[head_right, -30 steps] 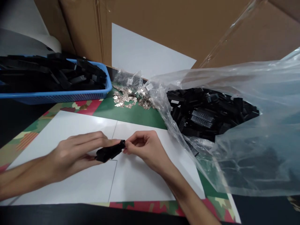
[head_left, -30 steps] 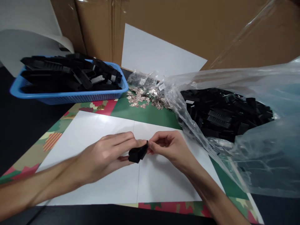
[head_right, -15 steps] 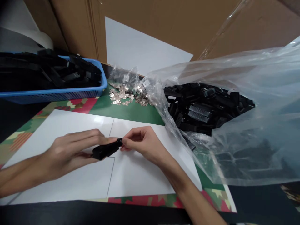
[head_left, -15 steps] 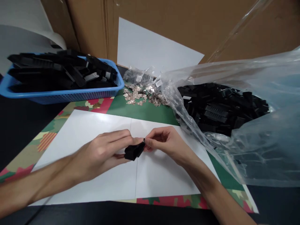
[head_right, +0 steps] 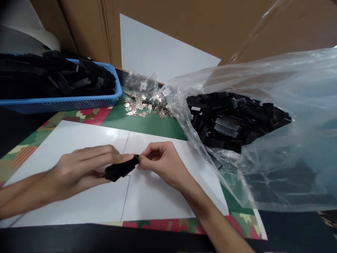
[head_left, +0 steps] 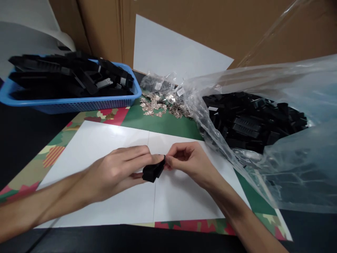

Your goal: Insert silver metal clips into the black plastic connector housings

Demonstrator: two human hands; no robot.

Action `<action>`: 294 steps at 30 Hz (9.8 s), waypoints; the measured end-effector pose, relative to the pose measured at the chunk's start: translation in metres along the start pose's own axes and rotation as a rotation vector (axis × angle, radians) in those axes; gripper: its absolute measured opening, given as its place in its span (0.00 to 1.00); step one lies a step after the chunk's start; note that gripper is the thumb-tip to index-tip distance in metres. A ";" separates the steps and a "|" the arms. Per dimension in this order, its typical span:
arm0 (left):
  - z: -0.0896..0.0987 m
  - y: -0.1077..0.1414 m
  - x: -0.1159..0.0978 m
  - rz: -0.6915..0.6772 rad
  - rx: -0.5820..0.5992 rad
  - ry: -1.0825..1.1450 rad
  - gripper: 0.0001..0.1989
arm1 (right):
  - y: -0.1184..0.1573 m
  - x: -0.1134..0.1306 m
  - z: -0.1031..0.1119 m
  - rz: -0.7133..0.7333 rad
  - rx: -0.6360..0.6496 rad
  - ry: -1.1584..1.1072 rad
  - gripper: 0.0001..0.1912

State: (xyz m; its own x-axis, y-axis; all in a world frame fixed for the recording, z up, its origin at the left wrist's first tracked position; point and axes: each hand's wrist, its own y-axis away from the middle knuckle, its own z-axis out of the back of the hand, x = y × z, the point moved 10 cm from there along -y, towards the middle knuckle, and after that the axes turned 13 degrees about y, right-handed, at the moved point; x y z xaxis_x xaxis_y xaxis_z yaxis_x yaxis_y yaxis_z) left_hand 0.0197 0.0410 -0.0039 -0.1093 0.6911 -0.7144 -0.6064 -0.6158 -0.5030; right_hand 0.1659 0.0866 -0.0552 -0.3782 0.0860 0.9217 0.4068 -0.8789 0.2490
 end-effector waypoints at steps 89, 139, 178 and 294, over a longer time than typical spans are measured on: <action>0.020 -0.002 0.064 0.704 -0.319 0.474 0.23 | 0.040 0.057 0.006 0.628 -0.458 0.435 0.09; 0.017 -0.013 0.035 0.454 -0.191 0.191 0.06 | 0.027 0.045 -0.006 0.492 -0.143 0.213 0.30; 0.019 -0.022 0.026 0.272 -0.179 0.378 0.15 | 0.052 0.065 -0.014 0.792 -0.654 0.915 0.08; 0.144 -0.099 0.062 0.182 0.010 -0.807 0.17 | 0.062 0.054 0.010 0.713 -0.557 0.706 0.08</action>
State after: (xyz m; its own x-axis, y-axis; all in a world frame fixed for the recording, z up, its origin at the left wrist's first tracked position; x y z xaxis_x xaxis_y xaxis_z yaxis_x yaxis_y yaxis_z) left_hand -0.0403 0.1994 0.0713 -0.7364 0.6420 -0.2134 -0.5307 -0.7438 -0.4063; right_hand 0.1792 0.0419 0.0128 -0.6631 -0.6427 0.3838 0.3578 -0.7225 -0.5916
